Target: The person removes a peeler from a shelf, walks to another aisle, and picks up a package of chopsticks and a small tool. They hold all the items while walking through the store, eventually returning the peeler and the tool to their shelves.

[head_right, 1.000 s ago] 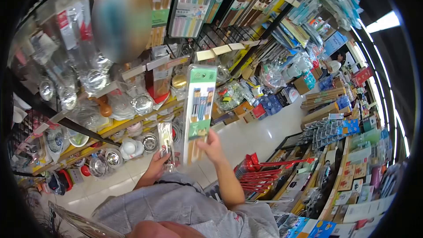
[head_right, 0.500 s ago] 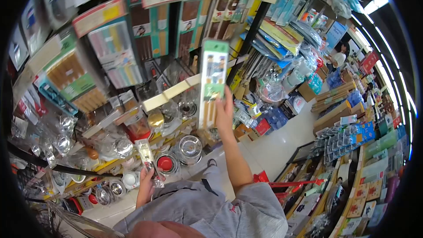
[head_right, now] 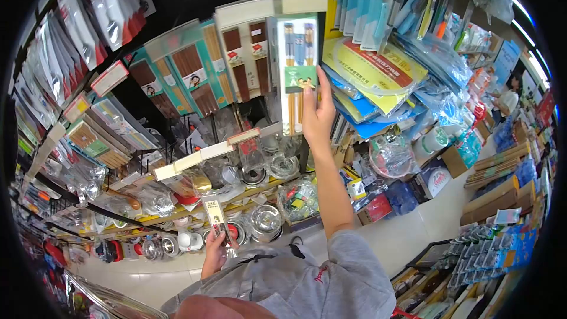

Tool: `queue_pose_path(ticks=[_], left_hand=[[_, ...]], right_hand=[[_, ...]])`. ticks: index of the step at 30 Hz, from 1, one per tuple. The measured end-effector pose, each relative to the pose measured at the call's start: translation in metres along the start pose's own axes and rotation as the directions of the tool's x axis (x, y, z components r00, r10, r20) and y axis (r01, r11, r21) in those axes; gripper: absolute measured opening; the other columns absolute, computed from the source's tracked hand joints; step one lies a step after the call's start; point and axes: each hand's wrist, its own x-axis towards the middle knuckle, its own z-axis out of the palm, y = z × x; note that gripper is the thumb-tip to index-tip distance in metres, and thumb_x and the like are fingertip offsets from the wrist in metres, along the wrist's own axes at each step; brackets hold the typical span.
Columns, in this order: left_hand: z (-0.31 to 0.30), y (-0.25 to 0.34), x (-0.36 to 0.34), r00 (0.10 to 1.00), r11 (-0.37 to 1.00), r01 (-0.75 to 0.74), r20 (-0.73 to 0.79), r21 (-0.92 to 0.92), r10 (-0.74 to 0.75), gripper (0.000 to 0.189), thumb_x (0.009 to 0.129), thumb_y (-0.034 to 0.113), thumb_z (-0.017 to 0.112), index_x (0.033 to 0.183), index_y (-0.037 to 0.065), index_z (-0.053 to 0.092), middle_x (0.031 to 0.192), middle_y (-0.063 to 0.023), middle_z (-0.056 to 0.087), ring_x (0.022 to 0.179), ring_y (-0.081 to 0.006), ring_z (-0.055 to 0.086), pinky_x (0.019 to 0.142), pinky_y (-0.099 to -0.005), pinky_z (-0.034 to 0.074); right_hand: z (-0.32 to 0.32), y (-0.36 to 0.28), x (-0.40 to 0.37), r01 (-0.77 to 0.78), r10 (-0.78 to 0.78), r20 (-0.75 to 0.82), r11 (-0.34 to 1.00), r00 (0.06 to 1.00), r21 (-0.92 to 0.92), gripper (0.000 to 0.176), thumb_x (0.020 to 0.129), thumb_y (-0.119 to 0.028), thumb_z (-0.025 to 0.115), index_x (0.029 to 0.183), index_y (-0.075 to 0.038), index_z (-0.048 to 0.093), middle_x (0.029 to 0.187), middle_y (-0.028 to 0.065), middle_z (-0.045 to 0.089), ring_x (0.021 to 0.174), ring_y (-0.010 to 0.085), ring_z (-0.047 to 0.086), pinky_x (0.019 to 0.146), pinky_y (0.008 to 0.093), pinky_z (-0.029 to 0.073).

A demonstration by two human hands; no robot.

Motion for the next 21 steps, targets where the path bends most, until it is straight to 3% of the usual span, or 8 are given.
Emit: queue_pose_path(ticks=[1,2,7,11,14,16,19,21], left_hand=[[0.011,-0.002,0.001,1.0,1.0,0.001,-0.015,0.012,0.0,0.028,0.095,0.016,0.056,0.118,0.002,0.049,0.093,-0.014,0.066,0.069,-0.0251,0.066,0.061,-0.0376,0.056],[0.022,-0.005,0.001,1.0,1.0,-0.008,-0.024,-0.008,0.008,0.027,0.095,0.015,0.056,0.118,0.003,0.049,0.093,-0.0141,0.066,0.07,-0.0254,0.066,0.061,-0.0376,0.055],[0.051,-0.019,0.007,0.999,0.999,-0.038,-0.03,0.017,0.038,0.028,0.095,0.015,0.055,0.119,0.004,0.048,0.094,-0.0142,0.066,0.071,-0.0258,0.065,0.061,-0.0386,0.055],[0.066,-0.031,0.007,0.996,0.998,-0.048,-0.075,0.027,0.05,0.026,0.095,0.015,0.055,0.117,0.003,0.049,0.093,-0.0135,0.066,0.07,-0.0255,0.064,0.063,-0.0383,0.054],[0.073,-0.035,0.008,0.995,0.998,-0.057,-0.081,-0.008,0.056,0.025,0.095,0.015,0.056,0.115,0.002,0.049,0.094,-0.0139,0.066,0.07,-0.0258,0.066,0.063,-0.0389,0.056],[0.074,-0.039,0.008,0.994,0.998,-0.057,-0.097,-0.03,0.054,0.024,0.095,0.015,0.057,0.113,0.001,0.05,0.094,-0.0155,0.066,0.07,-0.0265,0.067,0.064,-0.0394,0.057],[0.076,-0.043,0.009,0.993,0.999,-0.053,-0.107,-0.005,0.053,0.025,0.095,0.015,0.057,0.114,0.001,0.05,0.093,-0.0162,0.066,0.07,-0.0266,0.067,0.065,-0.0391,0.056],[0.08,-0.043,0.005,0.995,0.999,-0.031,-0.093,0.023,0.033,0.025,0.095,0.015,0.056,0.115,0.001,0.049,0.094,-0.0168,0.066,0.071,-0.027,0.067,0.065,-0.0387,0.056]], right_hand=[[-0.002,0.004,0.008,0.096,-0.096,0.007,0.993,0.995,-0.067,0.044,0.099,-0.015,0.054,0.14,-0.004,0.046,0.125,0.0128,0.06,0.109,0.0182,0.058,0.095,0.0306,0.043],[-0.004,0.004,0.014,0.071,-0.069,0.037,0.997,0.997,-0.038,0.043,0.097,-0.014,0.055,0.138,-0.003,0.049,0.133,0.0158,0.057,0.116,0.0203,0.057,0.098,0.032,0.042],[-0.011,0.001,0.02,-0.033,0.029,0.099,0.999,0.995,0.037,0.045,0.096,-0.013,0.056,0.139,-0.003,0.047,0.127,0.0184,0.06,0.116,0.022,0.058,0.098,0.0331,0.042],[-0.011,-0.004,0.022,0.042,-0.047,0.116,0.998,0.992,0.044,0.045,0.097,-0.014,0.054,0.14,-0.002,0.046,0.13,0.0202,0.058,0.119,0.0263,0.057,0.101,0.0355,0.04],[-0.014,-0.004,0.021,0.072,-0.073,0.12,0.997,0.99,0.013,0.046,0.097,-0.014,0.054,0.14,-0.002,0.045,0.119,0.0149,0.063,0.109,0.0212,0.06,0.096,0.0322,0.043],[-0.017,-0.009,0.015,-0.333,0.248,0.243,0.839,0.938,0.43,0.046,0.097,-0.014,0.054,0.141,-0.005,0.045,0.099,0.0048,0.061,0.09,0.0115,0.057,0.084,0.0259,0.045],[-0.001,0.002,0.01,-0.284,0.229,0.181,0.875,0.956,0.393,0.046,0.097,-0.014,0.055,0.141,-0.008,0.045,0.087,-0.0026,0.053,0.078,0.0052,0.048,0.074,0.0212,0.042],[0.003,-0.001,0.014,-0.236,0.199,0.156,0.93,0.968,0.281,0.046,0.096,-0.013,0.055,0.141,-0.009,0.046,0.088,0.0015,0.056,0.079,0.0081,0.05,0.074,0.0247,0.043]])
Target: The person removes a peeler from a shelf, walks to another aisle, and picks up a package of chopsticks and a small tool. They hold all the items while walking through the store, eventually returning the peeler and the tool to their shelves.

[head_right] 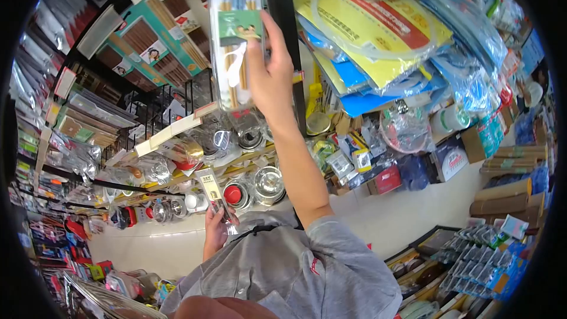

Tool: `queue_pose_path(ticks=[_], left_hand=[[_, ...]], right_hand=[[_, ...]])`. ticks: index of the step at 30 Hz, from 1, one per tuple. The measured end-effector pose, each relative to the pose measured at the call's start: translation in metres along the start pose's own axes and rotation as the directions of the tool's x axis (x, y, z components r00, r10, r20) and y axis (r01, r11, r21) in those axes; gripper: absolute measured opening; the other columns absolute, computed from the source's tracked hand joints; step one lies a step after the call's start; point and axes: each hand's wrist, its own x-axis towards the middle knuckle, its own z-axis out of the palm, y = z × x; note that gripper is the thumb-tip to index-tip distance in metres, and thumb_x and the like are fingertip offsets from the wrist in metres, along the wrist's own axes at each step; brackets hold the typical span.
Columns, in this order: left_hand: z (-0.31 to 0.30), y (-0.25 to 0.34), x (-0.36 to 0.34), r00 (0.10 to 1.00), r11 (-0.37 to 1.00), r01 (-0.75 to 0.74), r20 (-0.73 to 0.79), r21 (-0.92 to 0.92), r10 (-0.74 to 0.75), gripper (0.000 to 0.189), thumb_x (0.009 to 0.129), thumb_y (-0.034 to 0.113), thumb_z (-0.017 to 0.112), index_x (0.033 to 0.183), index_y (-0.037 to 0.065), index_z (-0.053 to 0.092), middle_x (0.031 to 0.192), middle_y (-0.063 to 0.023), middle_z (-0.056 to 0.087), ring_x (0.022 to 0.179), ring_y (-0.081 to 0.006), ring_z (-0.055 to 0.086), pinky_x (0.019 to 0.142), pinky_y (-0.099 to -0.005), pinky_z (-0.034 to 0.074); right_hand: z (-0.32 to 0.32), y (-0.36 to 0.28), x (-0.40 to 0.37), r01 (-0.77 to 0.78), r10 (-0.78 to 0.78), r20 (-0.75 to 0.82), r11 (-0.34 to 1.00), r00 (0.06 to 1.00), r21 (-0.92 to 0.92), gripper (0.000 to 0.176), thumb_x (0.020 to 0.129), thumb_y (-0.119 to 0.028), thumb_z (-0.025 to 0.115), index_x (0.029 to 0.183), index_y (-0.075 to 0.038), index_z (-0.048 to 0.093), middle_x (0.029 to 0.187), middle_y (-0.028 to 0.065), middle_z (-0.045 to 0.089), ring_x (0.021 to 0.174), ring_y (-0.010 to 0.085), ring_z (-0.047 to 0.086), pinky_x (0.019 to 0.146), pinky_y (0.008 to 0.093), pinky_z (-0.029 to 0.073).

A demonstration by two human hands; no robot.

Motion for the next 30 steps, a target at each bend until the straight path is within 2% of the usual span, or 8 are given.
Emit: queue_pose_path(ticks=[9,12,14,16,19,21,24,30], left_hand=[[0.001,0.001,0.005,1.0,1.0,0.007,-0.003,-0.001,-0.007,0.031,0.096,0.013,0.054,0.124,0.001,0.047,0.096,-0.0159,0.066,0.074,-0.0264,0.067,0.066,-0.0376,0.056],[0.003,0.007,0.003,0.998,0.999,0.036,-0.059,0.005,-0.036,0.032,0.096,0.012,0.053,0.125,0.001,0.047,0.098,-0.0157,0.066,0.075,-0.026,0.067,0.068,-0.0372,0.056],[0.002,0.011,-0.001,0.998,0.999,0.03,-0.06,-0.01,-0.031,0.03,0.096,0.01,0.053,0.124,0.001,0.048,0.099,-0.0156,0.066,0.076,-0.0252,0.067,0.071,-0.0356,0.056],[-0.001,0.012,-0.006,0.997,0.997,0.018,-0.068,-0.069,-0.023,0.028,0.095,0.014,0.056,0.119,0.002,0.049,0.099,-0.0165,0.065,0.077,-0.0254,0.067,0.069,-0.0356,0.055],[-0.013,0.013,-0.014,0.996,0.998,0.028,-0.078,-0.065,-0.033,0.025,0.097,0.013,0.054,0.118,0.001,0.049,0.099,-0.0157,0.066,0.075,-0.0257,0.068,0.069,-0.035,0.056],[-0.017,0.019,-0.021,0.994,0.994,0.02,-0.101,-0.104,-0.031,0.026,0.097,0.013,0.055,0.119,0.001,0.049,0.098,-0.0156,0.066,0.072,-0.025,0.068,0.068,-0.0352,0.056],[-0.038,0.014,-0.036,0.991,0.992,-0.017,-0.137,-0.126,-0.001,0.027,0.096,0.014,0.055,0.119,0.001,0.049,0.098,-0.0155,0.066,0.072,-0.0247,0.068,0.068,-0.0351,0.056],[-0.1,0.021,-0.076,0.98,0.979,-0.076,-0.194,-0.187,0.039,0.027,0.096,0.015,0.055,0.119,0.002,0.049,0.1,-0.0151,0.065,0.072,-0.0245,0.068,0.067,-0.035,0.055]], right_hand=[[-0.004,0.015,-0.006,0.341,-0.423,0.021,0.7,0.906,-0.628,0.044,0.088,-0.009,0.061,0.13,-0.002,0.05,0.126,0.022,0.05,0.116,0.04,0.05,0.099,0.045,0.04],[0.0,-0.02,-0.058,0.195,-0.189,0.186,0.981,0.964,-0.018,0.02,0.088,-0.009,0.061,0.105,0.002,0.062,0.105,0.0147,0.062,0.096,0.0235,0.059,0.087,0.0348,0.045],[-0.009,-0.066,-0.11,-0.314,0.07,0.433,0.793,0.899,0.522,0.018,0.087,-0.009,0.062,0.101,0.003,0.062,0.08,0.0116,0.064,0.06,0.0178,0.056,0.064,0.0334,0.048],[-0.009,-0.07,-0.107,-0.31,-0.457,0.61,0.573,0.648,0.759,0.021,0.087,-0.012,0.061,0.103,0.001,0.063,0.064,0.0102,0.06,0.046,0.0185,0.05,0.05,0.0322,0.045],[0.008,-0.092,-0.122,-0.436,-0.448,0.602,0.424,0.661,0.794,0.017,0.087,-0.016,0.063,0.093,0.0,0.065,0.06,0.0126,0.061,0.043,0.0179,0.052,0.041,0.0284,0.042],[0.036,-0.099,-0.124,-0.712,-0.514,0.686,0.19,0.515,0.676,0.021,0.091,-0.01,0.057,0.072,-0.004,0.064,0.06,0.0162,0.061,0.041,0.0184,0.051,0.038,0.0272,0.034],[0.065,-0.096,-0.134,-0.799,-0.579,0.73,0.208,0.364,0.564,0.019,0.09,-0.012,0.058,0.075,-0.003,0.064,0.059,0.0181,0.06,0.04,0.0179,0.05,0.036,0.0275,0.032],[0.109,-0.098,-0.198,-0.858,-0.48,0.768,0.057,0.424,0.51,0.026,0.093,-0.016,0.052,0.076,0.001,0.062,0.064,0.0239,0.06,0.042,0.0244,0.051,0.037,0.0294,0.033]])
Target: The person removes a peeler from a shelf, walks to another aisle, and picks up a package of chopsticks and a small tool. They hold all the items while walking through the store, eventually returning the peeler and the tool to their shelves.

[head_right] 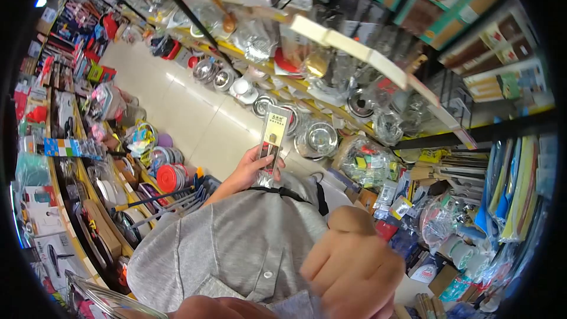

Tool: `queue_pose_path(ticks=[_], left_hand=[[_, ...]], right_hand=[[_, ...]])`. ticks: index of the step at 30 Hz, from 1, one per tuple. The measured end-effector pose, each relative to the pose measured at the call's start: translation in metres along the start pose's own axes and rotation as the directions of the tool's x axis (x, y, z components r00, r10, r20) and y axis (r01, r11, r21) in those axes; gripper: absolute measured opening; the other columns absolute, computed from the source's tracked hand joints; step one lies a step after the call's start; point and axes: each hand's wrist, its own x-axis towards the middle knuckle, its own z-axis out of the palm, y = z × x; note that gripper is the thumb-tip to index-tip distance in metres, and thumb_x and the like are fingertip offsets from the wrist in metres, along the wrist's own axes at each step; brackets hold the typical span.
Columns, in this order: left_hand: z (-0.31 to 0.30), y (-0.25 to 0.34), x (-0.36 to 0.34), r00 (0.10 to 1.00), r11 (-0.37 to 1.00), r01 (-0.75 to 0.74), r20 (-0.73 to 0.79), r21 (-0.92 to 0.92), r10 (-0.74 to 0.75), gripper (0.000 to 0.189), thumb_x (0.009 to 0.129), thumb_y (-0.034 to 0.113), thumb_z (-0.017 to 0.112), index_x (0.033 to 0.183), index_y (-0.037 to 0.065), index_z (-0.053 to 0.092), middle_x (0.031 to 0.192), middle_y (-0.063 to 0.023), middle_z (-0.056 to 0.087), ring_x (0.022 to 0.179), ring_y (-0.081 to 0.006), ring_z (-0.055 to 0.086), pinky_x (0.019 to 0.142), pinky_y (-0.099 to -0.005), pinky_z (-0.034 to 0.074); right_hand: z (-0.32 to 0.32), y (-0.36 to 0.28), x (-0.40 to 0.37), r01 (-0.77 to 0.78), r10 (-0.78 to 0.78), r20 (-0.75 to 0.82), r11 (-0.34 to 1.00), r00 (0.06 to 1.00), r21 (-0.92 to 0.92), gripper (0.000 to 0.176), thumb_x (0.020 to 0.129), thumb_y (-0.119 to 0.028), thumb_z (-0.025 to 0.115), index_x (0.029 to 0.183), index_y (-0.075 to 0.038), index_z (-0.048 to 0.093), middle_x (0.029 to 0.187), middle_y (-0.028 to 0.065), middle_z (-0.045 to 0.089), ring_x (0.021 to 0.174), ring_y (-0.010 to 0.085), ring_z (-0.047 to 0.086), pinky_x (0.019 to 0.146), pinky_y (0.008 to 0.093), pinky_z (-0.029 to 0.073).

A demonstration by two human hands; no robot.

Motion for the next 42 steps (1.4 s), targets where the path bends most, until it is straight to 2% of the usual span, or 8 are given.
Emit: queue_pose_path(ticks=[5,7,10,16,33,34,37,42], left_hand=[[-0.071,0.031,-0.026,1.0,0.999,-0.011,-0.008,-0.039,0.01,0.028,0.097,0.016,0.055,0.119,0.002,0.05,0.099,-0.0152,0.065,0.072,-0.0239,0.068,0.068,-0.0345,0.056],[-0.106,0.047,-0.038,0.999,0.998,-0.045,-0.001,-0.046,0.045,0.029,0.096,0.016,0.055,0.12,0.001,0.05,0.098,-0.0147,0.066,0.072,-0.0233,0.068,0.067,-0.0347,0.056],[-0.16,0.069,-0.063,0.997,0.994,-0.052,-0.061,-0.096,0.047,0.031,0.096,0.018,0.056,0.121,0.001,0.051,0.097,-0.0139,0.067,0.072,-0.0227,0.068,0.067,-0.034,0.055],[-0.244,0.116,-0.104,0.982,0.988,-0.146,-0.128,-0.041,0.14,0.033,0.094,0.02,0.058,0.121,0.002,0.051,0.098,-0.0135,0.067,0.073,-0.0229,0.068,0.069,-0.0318,0.052],[-0.352,0.273,-0.087,0.958,0.955,-0.283,-0.073,-0.086,0.278,0.039,0.099,0.027,0.049,0.126,-0.001,0.044,0.105,-0.0206,0.064,0.084,-0.0307,0.068,0.077,-0.0384,0.054],[-0.36,0.288,-0.08,0.961,0.963,-0.263,-0.101,-0.05,0.257,0.04,0.1,0.028,0.048,0.125,-0.002,0.044,0.107,-0.0211,0.064,0.088,-0.0314,0.068,0.079,-0.0389,0.054],[-0.39,0.329,-0.049,0.938,0.94,-0.33,-0.078,0.091,0.337,0.038,0.101,0.025,0.047,0.123,-0.005,0.049,0.113,-0.0212,0.064,0.097,-0.0305,0.067,0.087,-0.0396,0.053],[-0.459,0.39,-0.018,0.909,0.896,-0.298,-0.188,0.329,0.372,0.032,0.1,0.023,0.051,0.113,-0.005,0.062,0.114,-0.015,0.066,0.102,-0.0204,0.065,0.093,-0.0358,0.05]], right_hand=[[-0.013,0.096,0.031,-0.166,0.142,0.156,0.974,0.977,0.152,0.031,0.095,-0.016,0.042,0.079,0.003,0.06,0.071,0.0294,0.06,0.046,0.0302,0.053,0.039,0.0344,0.033],[-0.03,0.131,0.031,-0.368,0.242,0.489,0.913,0.838,0.179,0.058,0.099,-0.039,0.046,0.148,-0.01,0.035,0.15,0.0153,0.037,0.137,0.0393,0.036,0.115,0.0478,0.022],[-0.009,0.208,0.087,-0.273,0.235,0.152,0.904,0.96,0.329,0.029,0.096,-0.015,0.042,0.082,0.003,0.06,0.073,0.0285,0.061,0.046,0.0281,0.054,0.038,0.0333,0.037],[-0.043,0.265,0.099,-0.356,0.096,0.625,0.883,0.775,0.306,0.043,0.1,-0.038,0.043,0.126,-0.008,0.059,0.123,0.0154,0.061,0.103,0.0372,0.061,0.089,0.0441,0.05],[-0.161,0.403,0.109,0.059,0.102,-0.19,0.722,0.976,0.689,0.014,0.088,-0.019,0.064,0.096,-0.008,0.061,0.065,0.0003,0.062,0.048,0.011,0.052,0.042,0.0264,0.038],[-0.17,0.42,0.1,-0.156,0.239,-0.573,0.969,0.784,0.191,0.02,0.084,-0.021,0.068,0.095,-0.006,0.062,0.065,-0.0017,0.059,0.055,0.0072,0.053,0.048,0.022,0.042],[-0.203,0.517,0.109,-0.758,0.415,-0.644,0.224,0.642,-0.612,0.012,0.089,-0.011,0.058,0.095,-0.001,0.06,0.076,0.0022,0.06,0.061,0.0077,0.054,0.054,0.0234,0.042],[-0.249,0.636,0.104,-0.811,0.59,-0.573,0.288,0.569,-0.509,0.019,0.091,-0.018,0.064,0.095,0.0,0.063,0.071,0.0035,0.06,0.062,0.0087,0.056,0.057,0.0262,0.046]])
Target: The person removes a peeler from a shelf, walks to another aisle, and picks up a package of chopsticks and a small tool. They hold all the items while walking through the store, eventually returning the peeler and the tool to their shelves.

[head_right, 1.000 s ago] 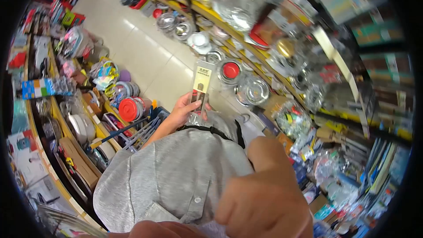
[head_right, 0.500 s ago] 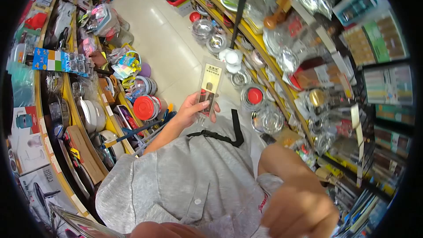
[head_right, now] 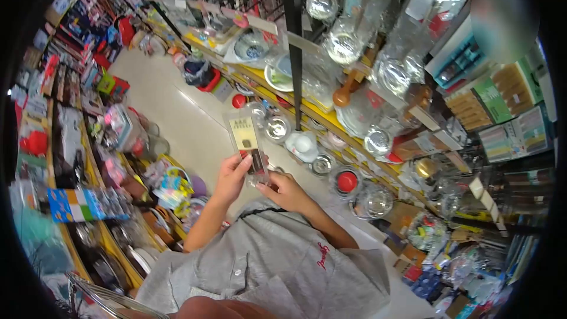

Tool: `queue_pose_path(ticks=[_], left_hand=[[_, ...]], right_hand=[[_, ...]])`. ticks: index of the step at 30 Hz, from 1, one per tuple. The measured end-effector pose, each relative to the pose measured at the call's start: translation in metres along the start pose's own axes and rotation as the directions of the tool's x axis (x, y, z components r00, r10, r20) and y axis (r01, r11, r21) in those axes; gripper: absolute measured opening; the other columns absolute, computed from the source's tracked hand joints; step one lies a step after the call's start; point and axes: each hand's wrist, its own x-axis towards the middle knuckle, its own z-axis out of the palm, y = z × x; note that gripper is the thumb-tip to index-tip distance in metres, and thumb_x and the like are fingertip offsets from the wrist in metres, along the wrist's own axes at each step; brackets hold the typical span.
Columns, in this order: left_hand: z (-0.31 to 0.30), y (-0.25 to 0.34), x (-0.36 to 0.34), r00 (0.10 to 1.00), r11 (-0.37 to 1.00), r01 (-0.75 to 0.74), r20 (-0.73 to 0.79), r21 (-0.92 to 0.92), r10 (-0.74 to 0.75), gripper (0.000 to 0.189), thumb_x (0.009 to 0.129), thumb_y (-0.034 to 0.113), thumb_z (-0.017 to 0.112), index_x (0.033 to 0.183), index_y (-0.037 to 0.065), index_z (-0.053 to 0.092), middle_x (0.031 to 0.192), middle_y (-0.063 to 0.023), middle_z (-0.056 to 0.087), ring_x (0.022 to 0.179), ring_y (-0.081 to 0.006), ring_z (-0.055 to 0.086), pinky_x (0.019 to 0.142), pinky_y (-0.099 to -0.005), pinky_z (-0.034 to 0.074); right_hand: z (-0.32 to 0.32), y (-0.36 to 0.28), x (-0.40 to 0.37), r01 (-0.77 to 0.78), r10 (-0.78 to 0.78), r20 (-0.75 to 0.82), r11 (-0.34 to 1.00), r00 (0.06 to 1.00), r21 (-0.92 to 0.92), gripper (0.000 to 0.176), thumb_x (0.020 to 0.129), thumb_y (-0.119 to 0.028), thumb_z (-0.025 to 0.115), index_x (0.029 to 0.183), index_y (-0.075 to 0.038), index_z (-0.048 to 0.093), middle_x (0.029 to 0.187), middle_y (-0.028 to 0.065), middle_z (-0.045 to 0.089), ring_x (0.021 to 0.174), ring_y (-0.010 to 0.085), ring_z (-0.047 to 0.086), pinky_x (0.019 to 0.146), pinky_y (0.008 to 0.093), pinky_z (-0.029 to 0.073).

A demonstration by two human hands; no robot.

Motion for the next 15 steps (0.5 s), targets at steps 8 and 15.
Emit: queue_pose_path(ticks=[8,15], left_hand=[[-0.103,0.016,0.064,0.971,0.987,0.002,-0.235,0.163,0.037,0.019,0.09,0.019,0.068,0.083,0.002,0.064,0.079,0.0009,0.063,0.073,-0.0052,0.055,0.067,-0.0244,0.046],[-0.148,0.04,0.131,0.984,0.972,-0.12,0.104,-0.204,0.144,0.018,0.089,0.011,0.065,0.1,-0.003,0.062,0.091,-0.0102,0.067,0.082,-0.0171,0.064,0.077,-0.0293,0.05]], right_hand=[[0.025,-0.001,0.117,-0.049,0.067,-0.133,0.99,0.989,0.131,0.023,0.095,-0.022,0.06,0.09,0.001,0.064,0.067,0.0034,0.059,0.061,0.0082,0.054,0.056,0.0273,0.044],[0.005,-0.03,0.139,-0.003,-0.124,-0.527,0.972,0.841,-0.233,0.026,0.097,-0.019,0.057,0.086,0.003,0.063,0.07,-0.0007,0.058,0.065,0.007,0.053,0.059,0.0256,0.044]])
